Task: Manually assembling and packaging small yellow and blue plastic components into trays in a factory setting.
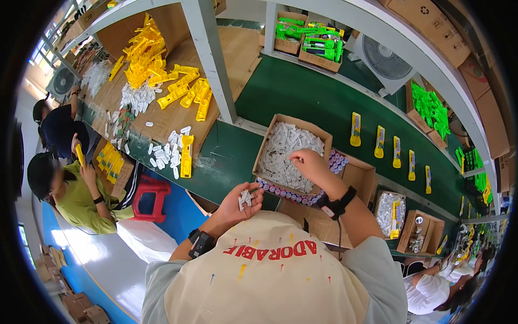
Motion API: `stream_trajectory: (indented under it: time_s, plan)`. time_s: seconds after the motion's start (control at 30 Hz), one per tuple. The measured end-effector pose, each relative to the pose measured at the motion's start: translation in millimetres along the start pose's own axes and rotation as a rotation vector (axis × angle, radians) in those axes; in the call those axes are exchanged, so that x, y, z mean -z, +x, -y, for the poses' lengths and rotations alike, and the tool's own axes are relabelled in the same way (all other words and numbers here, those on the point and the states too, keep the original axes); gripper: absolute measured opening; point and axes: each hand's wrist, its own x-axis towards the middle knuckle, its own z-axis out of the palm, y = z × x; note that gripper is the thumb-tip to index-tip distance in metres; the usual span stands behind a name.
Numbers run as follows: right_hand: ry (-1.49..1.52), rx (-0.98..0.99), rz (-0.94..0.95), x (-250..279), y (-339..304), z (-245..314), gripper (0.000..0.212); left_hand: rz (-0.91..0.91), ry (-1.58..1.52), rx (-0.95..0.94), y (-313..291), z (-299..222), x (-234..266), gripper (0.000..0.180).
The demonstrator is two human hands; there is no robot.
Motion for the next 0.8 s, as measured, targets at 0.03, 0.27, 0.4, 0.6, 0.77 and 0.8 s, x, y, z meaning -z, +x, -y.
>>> stream_trajectory:
  time_s: [0.03,0.27,0.4,0.6,0.77,0.8]
  plan:
    - [-0.103,0.027,0.012,0.1,0.2,-2.8,0.016,-0.026,0.009,-0.013,0.1,0.6,-1.3,0.029]
    - [-0.449,0.244,-0.041,-21.9,1.6,-26.3,0.015,-0.014,0.043,-0.023,1.8,1.4,0.5,0.03]
    - [-0.5,0.209,-0.046,-26.4,2.5,-30.1,0.014,-0.005,0.054,-0.036,-0.2,1.1,0.3,0.028]
    - [-0.508,0.185,-0.071,-20.5,3.0,-27.1,0.007,0.0,0.047,-0.039,-0.1,1.4,3.0,0.028]
    - [-0.102,0.12,-0.054,-12.9,-8.9,20.3,0.013,0.004,0.042,-0.027,2.1,1.3,3.1,0.029]
    - [-0.103,0.116,-0.055,-14.5,-14.1,38.3,0.013,-0.022,0.056,-0.024,2.3,1.6,2.1,0.028]
